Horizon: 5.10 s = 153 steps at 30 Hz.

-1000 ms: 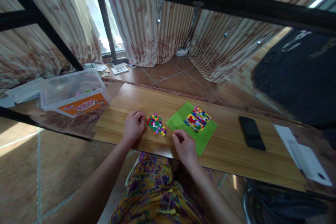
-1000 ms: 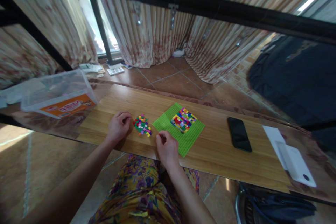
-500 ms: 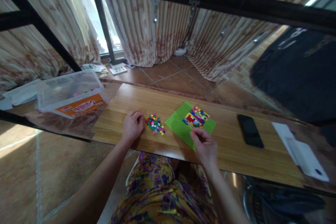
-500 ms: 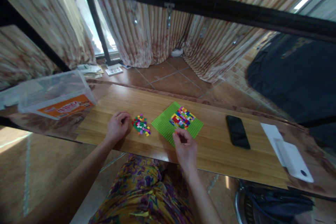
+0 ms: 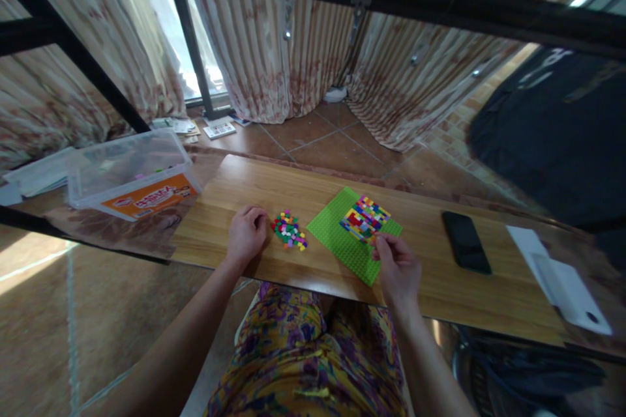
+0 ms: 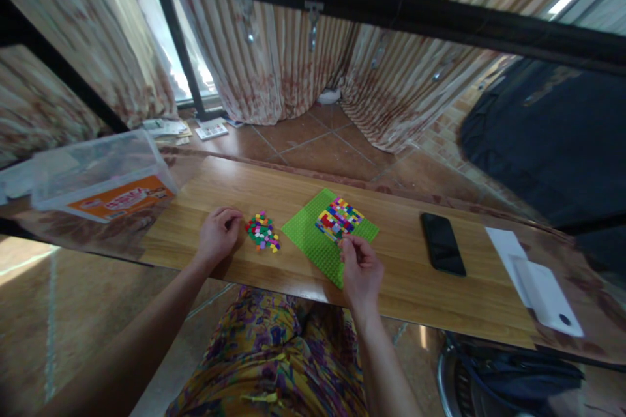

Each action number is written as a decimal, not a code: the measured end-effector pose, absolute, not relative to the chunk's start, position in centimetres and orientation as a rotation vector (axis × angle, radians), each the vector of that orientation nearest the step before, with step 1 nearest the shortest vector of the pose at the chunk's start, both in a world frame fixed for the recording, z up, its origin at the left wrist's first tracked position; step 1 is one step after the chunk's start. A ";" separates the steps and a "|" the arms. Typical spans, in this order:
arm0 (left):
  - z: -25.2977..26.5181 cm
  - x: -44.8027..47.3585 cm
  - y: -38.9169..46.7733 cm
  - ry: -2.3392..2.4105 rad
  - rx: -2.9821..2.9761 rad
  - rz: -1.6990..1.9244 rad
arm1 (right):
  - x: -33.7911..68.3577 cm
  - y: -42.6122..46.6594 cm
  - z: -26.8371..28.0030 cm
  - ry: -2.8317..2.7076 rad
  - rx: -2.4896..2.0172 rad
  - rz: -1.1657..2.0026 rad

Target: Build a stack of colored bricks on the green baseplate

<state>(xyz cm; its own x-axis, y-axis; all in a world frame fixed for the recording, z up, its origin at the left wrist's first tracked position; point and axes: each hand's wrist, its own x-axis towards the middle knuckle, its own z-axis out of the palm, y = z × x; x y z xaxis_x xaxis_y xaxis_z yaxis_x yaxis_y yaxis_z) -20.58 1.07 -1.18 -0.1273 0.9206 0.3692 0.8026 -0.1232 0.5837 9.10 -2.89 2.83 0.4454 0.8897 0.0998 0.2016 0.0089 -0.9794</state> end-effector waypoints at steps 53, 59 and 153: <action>-1.6 -20.7 1.2 1.956 1.999 1.113 | 10.7 -2.8 0.3 -1.010 -1.549 0.676; -1.7 -20.7 1.2 1.954 1.999 1.123 | 10.6 -2.9 0.2 -1.045 -1.560 0.678; -1.5 -20.7 1.2 1.965 1.976 1.080 | 12.3 -2.3 -1.3 -0.994 -1.577 0.645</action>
<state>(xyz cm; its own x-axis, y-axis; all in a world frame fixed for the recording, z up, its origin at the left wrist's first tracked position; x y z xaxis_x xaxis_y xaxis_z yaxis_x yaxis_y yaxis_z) -20.72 1.18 -1.50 -0.1193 0.9195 0.3745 0.8092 -0.1285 0.5733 12.33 -2.32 -1.29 0.4982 0.8612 0.1001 0.2589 -0.0376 -0.9652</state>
